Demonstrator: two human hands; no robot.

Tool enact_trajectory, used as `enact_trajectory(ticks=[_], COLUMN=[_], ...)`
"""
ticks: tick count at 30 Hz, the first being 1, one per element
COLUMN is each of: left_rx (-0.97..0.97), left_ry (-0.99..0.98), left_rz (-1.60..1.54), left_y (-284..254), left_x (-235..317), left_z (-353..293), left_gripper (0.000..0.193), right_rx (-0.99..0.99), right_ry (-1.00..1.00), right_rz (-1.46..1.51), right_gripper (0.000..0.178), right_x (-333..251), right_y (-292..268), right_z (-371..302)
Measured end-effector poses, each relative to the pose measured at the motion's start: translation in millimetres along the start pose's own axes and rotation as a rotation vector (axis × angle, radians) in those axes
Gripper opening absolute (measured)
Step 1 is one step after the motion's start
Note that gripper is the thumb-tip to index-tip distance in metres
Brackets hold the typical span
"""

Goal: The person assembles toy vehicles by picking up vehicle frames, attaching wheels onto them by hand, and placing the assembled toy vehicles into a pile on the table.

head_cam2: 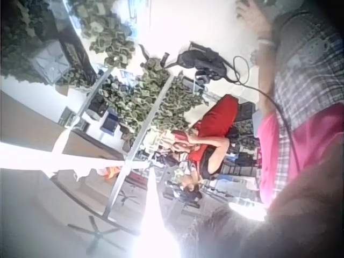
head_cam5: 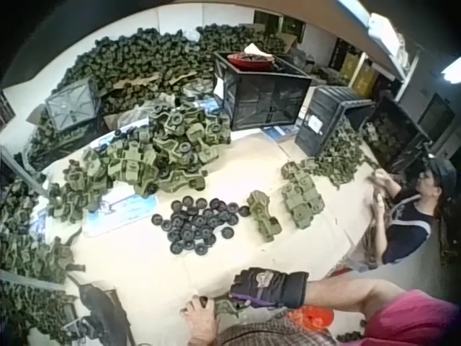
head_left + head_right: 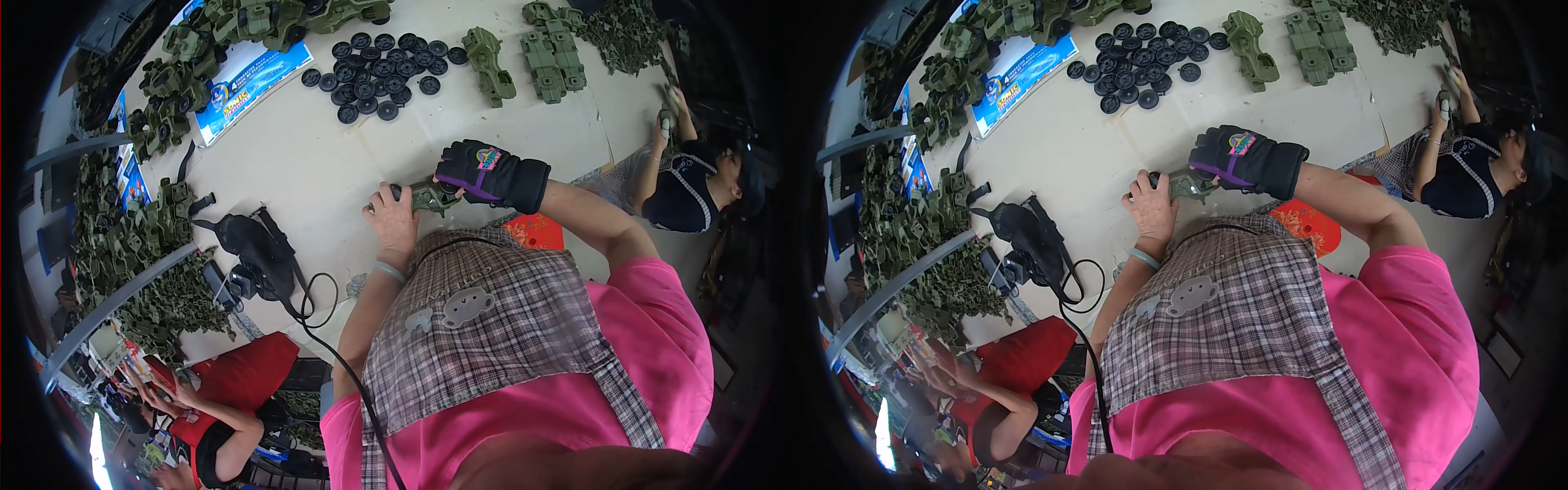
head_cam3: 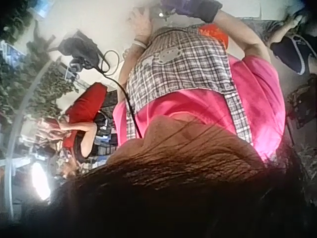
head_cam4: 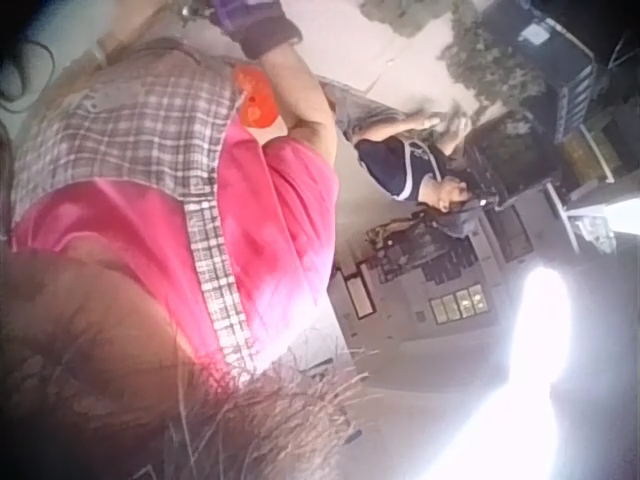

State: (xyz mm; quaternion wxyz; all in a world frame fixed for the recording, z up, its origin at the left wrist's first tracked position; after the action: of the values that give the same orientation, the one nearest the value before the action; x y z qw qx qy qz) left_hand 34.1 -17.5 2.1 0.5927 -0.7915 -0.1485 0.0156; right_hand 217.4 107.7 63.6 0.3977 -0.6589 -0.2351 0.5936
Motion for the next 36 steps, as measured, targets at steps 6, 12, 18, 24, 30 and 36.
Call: enact_trajectory(ticks=[6,12,18,24,30,36], left_rx=[0.036,0.053,0.129,0.195,0.239,0.257], left_ry=[0.039,0.073,0.110,0.153,0.160,0.192], left_rz=[-0.020,-0.068,-0.125,-0.123,-0.149,-0.165], left_y=[-3,3,1,10,23,24], left_x=[-1,-6,-7,-9,-10,-10], left_z=[-1,2,4,4,4,6], left_gripper=[0.061,0.060,0.058,0.040,0.033,0.037], right_rx=[-0.012,-0.026,0.237,0.056,-0.002,0.031], right_ry=[-0.097,0.023,0.258,0.125,0.375,0.212], right_rz=[-0.169,-0.059,0.084,-0.121,-0.084,-0.141], right_gripper=[0.042,0.046,0.045,0.028,0.029,0.043], right_x=[-4,-3,4,-9,0,-12], right_y=[3,4,-10,28,43,20], right_z=[3,6,22,57,56,59])
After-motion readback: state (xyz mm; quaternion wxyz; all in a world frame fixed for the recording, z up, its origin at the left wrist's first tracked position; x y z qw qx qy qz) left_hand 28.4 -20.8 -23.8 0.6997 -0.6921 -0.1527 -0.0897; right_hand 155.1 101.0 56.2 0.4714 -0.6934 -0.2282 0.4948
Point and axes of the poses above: each hand's wrist, its own z-axis towards the middle knuckle, its own y-axis out of the palm, x = y × z, the point moved 4 cm from there along z, towards the middle knuckle, and after that the axes turned 8 degrees about -y, right-handed, at the moved point
